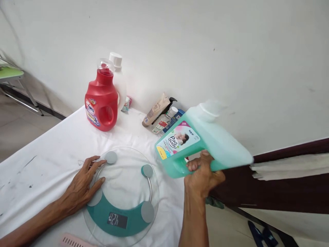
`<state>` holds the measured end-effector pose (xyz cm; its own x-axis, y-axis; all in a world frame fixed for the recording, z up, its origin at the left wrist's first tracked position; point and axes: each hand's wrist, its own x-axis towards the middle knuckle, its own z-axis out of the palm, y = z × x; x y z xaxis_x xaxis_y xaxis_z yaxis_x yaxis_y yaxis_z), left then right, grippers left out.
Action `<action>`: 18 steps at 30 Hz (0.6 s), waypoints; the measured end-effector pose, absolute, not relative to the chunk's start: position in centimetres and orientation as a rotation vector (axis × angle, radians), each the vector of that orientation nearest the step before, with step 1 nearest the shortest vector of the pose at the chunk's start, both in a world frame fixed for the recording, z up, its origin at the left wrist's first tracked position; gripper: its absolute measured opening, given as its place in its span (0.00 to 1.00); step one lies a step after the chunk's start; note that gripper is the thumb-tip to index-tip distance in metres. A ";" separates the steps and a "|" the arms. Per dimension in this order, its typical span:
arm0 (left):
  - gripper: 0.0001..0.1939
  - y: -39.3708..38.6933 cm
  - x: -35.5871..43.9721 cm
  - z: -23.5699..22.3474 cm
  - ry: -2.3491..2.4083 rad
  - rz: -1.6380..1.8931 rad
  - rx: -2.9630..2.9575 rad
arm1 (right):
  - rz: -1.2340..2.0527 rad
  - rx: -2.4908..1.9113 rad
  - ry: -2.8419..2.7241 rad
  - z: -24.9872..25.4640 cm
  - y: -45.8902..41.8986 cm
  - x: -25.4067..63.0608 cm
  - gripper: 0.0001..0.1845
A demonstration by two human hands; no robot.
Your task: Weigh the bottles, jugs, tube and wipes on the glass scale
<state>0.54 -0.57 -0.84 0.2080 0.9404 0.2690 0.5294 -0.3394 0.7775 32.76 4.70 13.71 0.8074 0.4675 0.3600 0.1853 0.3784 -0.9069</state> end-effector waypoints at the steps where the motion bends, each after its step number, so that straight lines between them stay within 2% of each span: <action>1: 0.23 -0.5 0.5 -0.8 1.356 1.006 1.957 | 0.212 -1.173 -0.682 14.4 3.5 32.1 0.28; 5: 0.23 -0.4 0.4 -0.7 1.328 0.993 1.963 | 0.328 -1.143 -0.846 15.7 -0.1 29.9 0.34; 9: 0.23 -0.4 0.2 -0.4 1.298 0.985 1.990 | 0.475 -1.157 -0.889 14.7 -2.4 27.5 0.39; 18: 0.22 -0.3 0.0 0.0 1.275 0.976 2.019 | 0.565 -1.122 -0.939 11.4 -4.5 24.4 0.36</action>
<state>-0.03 -0.28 0.03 0.2848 0.9158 0.2833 0.5127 -0.3952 0.7622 24.39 -4.52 11.41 0.5129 0.7876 0.3416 0.0671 0.3598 -0.9306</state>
